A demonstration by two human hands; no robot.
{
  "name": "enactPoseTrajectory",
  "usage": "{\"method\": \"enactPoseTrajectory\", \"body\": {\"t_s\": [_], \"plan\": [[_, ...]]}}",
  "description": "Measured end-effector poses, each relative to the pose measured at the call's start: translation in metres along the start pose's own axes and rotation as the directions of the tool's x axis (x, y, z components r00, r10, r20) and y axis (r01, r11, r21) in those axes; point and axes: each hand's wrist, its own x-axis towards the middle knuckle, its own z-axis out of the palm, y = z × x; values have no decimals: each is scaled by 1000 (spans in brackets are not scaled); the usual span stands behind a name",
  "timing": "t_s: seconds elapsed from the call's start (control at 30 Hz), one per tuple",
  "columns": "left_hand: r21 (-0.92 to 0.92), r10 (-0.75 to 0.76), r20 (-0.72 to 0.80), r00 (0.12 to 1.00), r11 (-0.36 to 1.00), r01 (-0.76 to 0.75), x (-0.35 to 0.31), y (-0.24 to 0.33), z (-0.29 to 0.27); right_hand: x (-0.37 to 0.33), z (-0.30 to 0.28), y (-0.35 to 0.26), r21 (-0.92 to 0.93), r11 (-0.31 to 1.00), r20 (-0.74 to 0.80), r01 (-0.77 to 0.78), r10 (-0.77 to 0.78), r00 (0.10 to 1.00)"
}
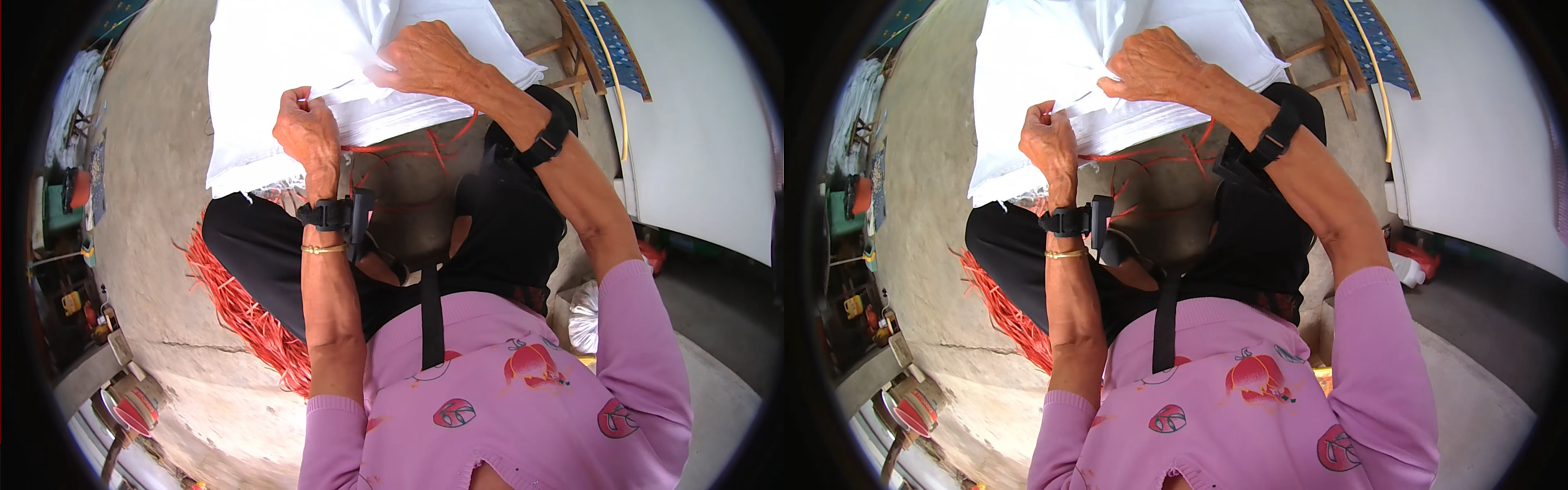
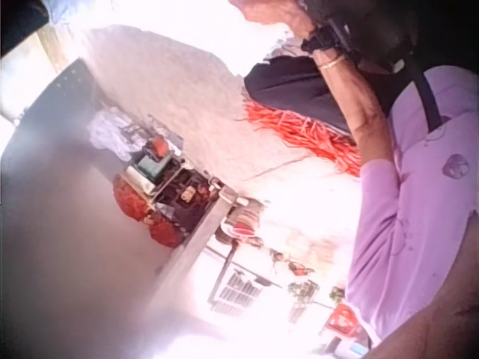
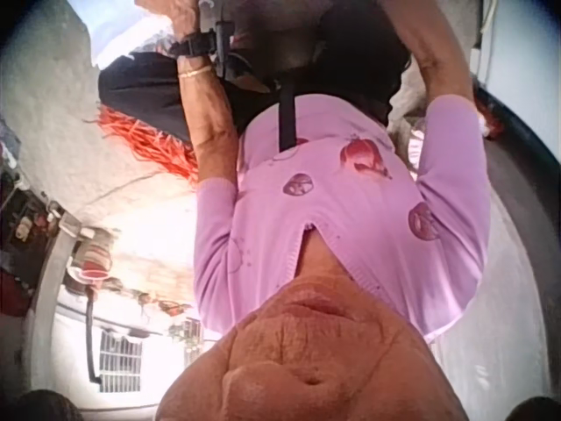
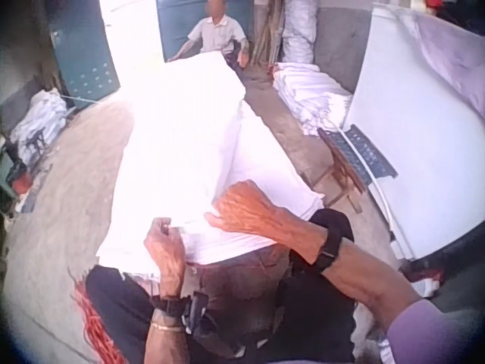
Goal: Sewing the opening of a large plastic bag by hand using a needle and plastic strips.
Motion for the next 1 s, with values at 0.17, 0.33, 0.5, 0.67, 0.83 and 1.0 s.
{"method": "enactPoseTrajectory", "body": {"t_s": [0.17,0.33,0.5,0.67,0.83,1.0], "plan": [[-9,40,-68,997,999,-40,0,7,-5,5,-7,3,-128,990,98,54,-41,994],[-47,259,-60,964,964,-262,-2,22,-2,11,-4,4,44,994,103,99,-103,989],[47,360,92,928,930,-365,6,47,-3,17,15,-9,235,972,-156,29,8,988],[181,431,88,898,880,-440,25,43,-24,13,30,-27,401,904,-338,-146,295,894],[-41,433,438,788,885,-464,33,31,3,23,19,-29,516,794,-150,-321,453,879],[-390,341,314,886,897,-207,35,25,12,9,-7,-26,207,977,-657,47,103,747]]}}
